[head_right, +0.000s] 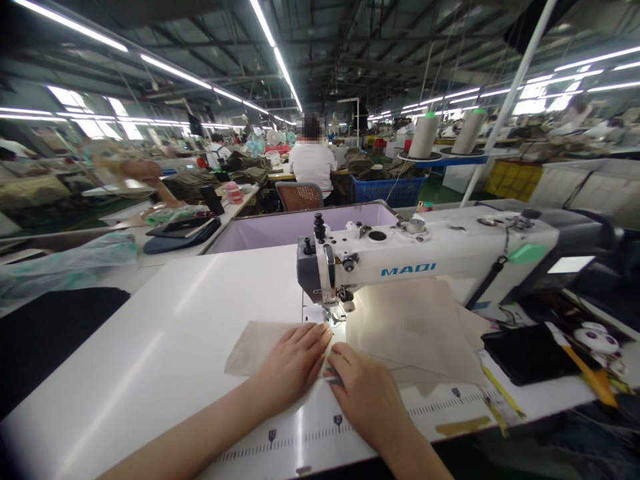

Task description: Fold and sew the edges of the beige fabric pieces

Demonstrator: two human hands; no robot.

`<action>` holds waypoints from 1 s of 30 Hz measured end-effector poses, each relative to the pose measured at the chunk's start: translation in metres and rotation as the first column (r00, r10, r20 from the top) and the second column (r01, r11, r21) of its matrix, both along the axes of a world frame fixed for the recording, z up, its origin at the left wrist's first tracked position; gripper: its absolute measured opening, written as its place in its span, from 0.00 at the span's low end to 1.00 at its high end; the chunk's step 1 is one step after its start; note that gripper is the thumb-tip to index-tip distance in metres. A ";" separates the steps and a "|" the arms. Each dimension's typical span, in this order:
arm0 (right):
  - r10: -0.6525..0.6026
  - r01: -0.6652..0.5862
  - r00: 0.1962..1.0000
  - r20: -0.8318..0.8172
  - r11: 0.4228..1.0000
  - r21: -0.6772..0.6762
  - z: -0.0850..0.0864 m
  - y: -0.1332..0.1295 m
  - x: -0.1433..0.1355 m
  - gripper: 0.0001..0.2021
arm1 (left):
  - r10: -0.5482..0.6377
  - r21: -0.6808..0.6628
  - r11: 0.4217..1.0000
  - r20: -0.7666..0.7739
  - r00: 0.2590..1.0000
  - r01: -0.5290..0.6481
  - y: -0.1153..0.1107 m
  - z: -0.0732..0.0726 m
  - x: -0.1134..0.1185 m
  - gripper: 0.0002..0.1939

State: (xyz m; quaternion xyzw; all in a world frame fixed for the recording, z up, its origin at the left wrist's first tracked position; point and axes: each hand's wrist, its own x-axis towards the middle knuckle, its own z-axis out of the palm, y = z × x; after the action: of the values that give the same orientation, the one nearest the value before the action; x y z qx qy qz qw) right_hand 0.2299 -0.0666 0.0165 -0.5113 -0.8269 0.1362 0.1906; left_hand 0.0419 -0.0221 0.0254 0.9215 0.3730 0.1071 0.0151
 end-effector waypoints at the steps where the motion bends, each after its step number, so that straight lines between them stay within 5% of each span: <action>1: -0.006 0.006 1.000 0.000 1.000 -0.017 0.001 0.003 0.001 0.10 | 0.009 -0.003 1.000 0.009 1.000 -0.009 0.003 0.001 0.001 0.18; 30: -0.059 0.058 0.995 0.080 0.998 0.022 0.010 0.018 -0.002 0.06 | 0.003 -0.029 1.000 0.093 0.996 -0.001 0.023 -0.005 -0.002 0.20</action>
State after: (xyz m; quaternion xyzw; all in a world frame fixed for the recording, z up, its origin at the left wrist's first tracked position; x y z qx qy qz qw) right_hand 0.2281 -0.0490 0.0263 -0.5384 -0.8199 0.1018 0.1659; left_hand 0.0396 0.0013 0.0208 0.9149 0.3743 0.1443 0.0454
